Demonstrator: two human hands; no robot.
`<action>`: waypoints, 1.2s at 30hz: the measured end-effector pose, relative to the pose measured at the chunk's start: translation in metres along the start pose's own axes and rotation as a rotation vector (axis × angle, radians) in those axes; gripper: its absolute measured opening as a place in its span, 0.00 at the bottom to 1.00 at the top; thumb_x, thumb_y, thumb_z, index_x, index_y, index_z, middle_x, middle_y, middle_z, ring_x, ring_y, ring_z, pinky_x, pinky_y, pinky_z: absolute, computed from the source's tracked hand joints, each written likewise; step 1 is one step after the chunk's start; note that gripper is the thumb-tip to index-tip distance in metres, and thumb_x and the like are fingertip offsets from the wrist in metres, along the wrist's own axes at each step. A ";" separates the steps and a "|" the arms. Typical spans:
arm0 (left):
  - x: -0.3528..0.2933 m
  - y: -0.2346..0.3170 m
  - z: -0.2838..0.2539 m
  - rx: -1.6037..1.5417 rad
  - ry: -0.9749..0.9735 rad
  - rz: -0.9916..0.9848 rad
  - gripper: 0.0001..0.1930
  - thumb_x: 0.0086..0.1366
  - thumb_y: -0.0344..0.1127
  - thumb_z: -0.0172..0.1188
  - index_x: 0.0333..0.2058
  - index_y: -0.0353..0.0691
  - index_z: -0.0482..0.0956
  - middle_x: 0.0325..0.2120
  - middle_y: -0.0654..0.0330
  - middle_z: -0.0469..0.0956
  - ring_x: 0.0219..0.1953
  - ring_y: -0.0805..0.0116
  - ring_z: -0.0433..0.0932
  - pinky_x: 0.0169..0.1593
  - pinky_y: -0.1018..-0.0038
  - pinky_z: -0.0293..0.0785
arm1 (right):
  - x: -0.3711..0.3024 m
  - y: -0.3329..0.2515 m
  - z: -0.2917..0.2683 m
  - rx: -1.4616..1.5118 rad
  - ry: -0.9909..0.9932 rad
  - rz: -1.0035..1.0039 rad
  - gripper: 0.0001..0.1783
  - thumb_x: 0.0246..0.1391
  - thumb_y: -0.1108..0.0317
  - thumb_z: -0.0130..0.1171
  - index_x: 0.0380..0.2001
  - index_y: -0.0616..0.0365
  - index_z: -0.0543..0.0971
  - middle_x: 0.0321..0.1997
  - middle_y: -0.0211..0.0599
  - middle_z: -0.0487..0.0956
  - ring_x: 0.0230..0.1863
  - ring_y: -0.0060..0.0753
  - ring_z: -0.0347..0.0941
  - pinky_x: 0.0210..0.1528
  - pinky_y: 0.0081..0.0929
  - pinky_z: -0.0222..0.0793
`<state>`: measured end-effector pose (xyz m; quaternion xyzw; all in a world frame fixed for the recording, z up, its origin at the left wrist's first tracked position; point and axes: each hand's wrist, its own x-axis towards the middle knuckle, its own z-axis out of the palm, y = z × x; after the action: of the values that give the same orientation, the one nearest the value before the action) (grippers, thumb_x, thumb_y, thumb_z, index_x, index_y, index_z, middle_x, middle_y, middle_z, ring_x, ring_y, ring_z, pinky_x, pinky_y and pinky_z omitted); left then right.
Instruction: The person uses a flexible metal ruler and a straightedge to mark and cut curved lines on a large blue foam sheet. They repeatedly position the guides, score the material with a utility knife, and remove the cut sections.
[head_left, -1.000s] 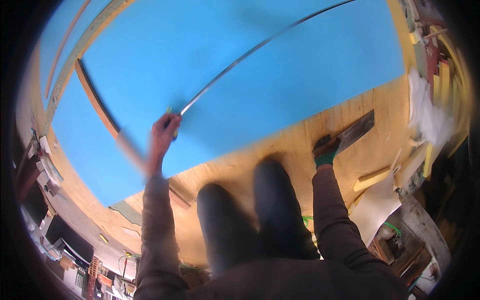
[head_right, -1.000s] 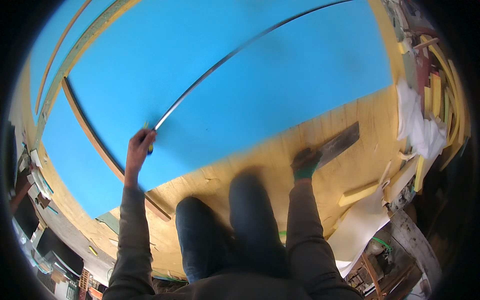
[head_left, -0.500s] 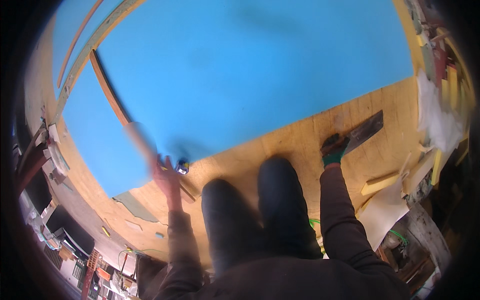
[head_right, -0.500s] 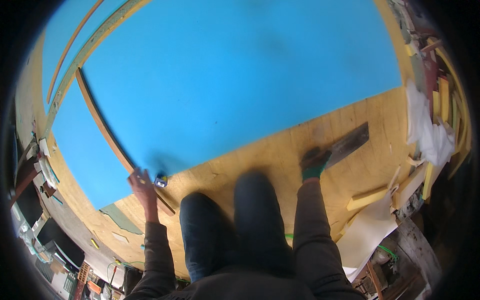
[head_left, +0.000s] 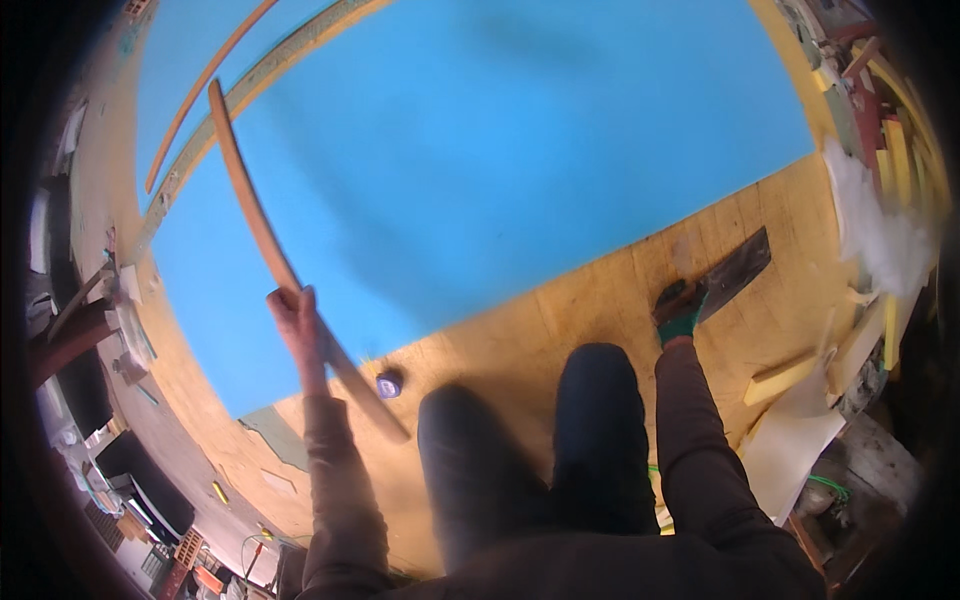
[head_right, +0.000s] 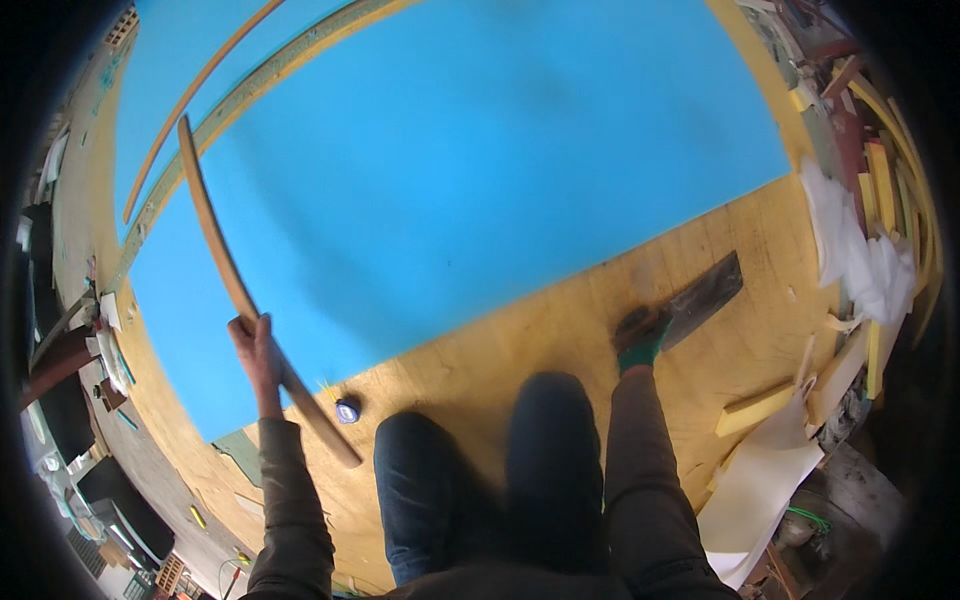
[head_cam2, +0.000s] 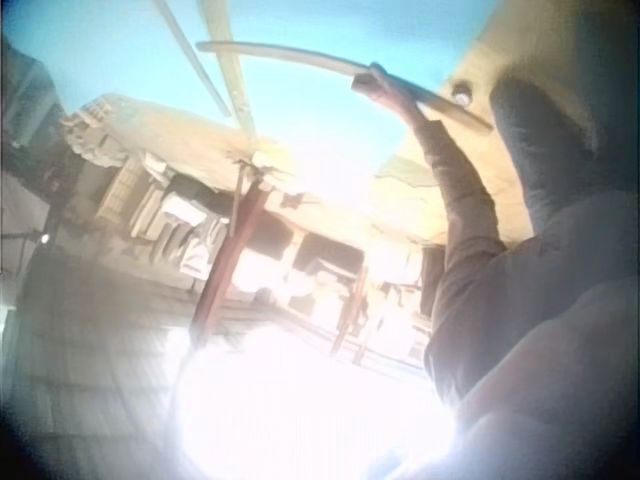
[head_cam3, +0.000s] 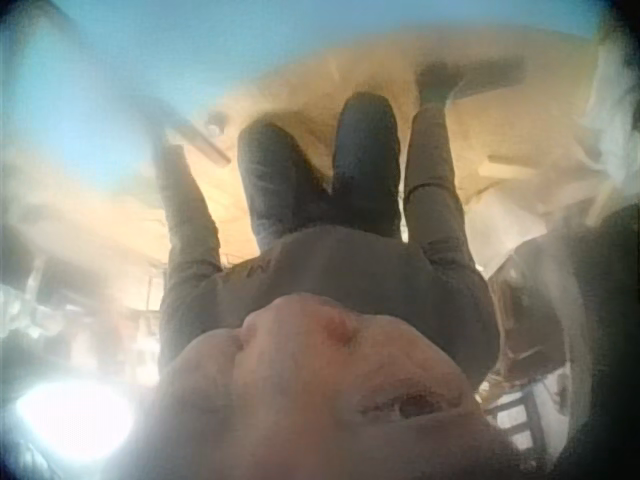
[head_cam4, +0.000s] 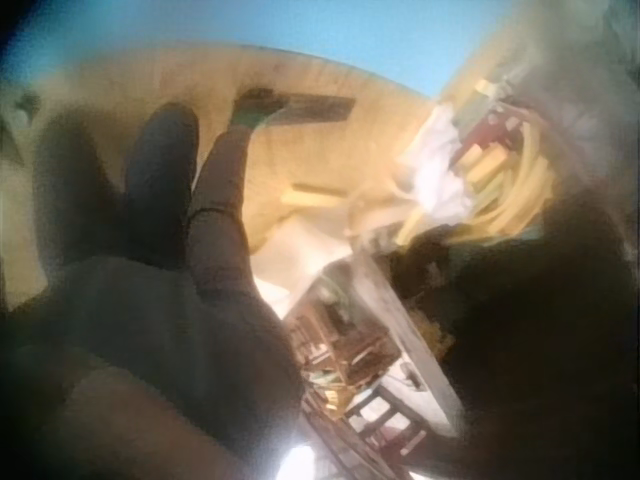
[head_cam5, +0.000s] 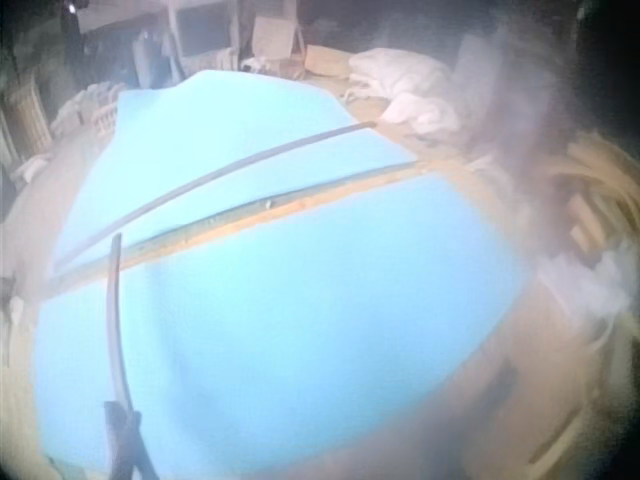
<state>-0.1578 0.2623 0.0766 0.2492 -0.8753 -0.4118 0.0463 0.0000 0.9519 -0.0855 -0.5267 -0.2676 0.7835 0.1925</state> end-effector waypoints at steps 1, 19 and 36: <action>-0.004 0.019 0.025 -0.136 -0.028 0.039 0.20 0.71 0.39 0.68 0.52 0.38 0.68 0.39 0.62 0.70 0.44 0.67 0.70 0.49 0.68 0.72 | 0.000 0.000 -0.001 0.037 0.109 -0.010 0.21 0.60 0.34 0.65 0.32 0.35 0.78 0.29 0.15 0.78 0.34 0.20 0.74 0.37 0.27 0.70; -0.030 0.173 0.305 0.695 -0.265 0.249 0.32 0.66 0.64 0.68 0.43 0.32 0.82 0.47 0.40 0.82 0.48 0.38 0.83 0.52 0.51 0.80 | -0.039 -0.034 -0.001 -0.030 -0.174 0.356 0.29 0.67 0.30 0.55 0.40 0.46 0.79 0.35 0.27 0.79 0.36 0.31 0.73 0.41 0.32 0.71; -0.011 0.195 0.314 0.383 -0.446 0.028 0.37 0.58 0.62 0.73 0.49 0.31 0.80 0.43 0.46 0.88 0.48 0.49 0.87 0.52 0.58 0.82 | -0.201 0.078 0.104 -1.599 -0.740 -0.651 0.29 0.53 0.64 0.71 0.57 0.59 0.75 0.47 0.52 0.82 0.46 0.63 0.80 0.47 0.53 0.77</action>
<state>-0.3158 0.5914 0.0165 0.1447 -0.9289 -0.2831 -0.1896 -0.0231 0.7509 0.0427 -0.1194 -0.9048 0.3925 -0.1141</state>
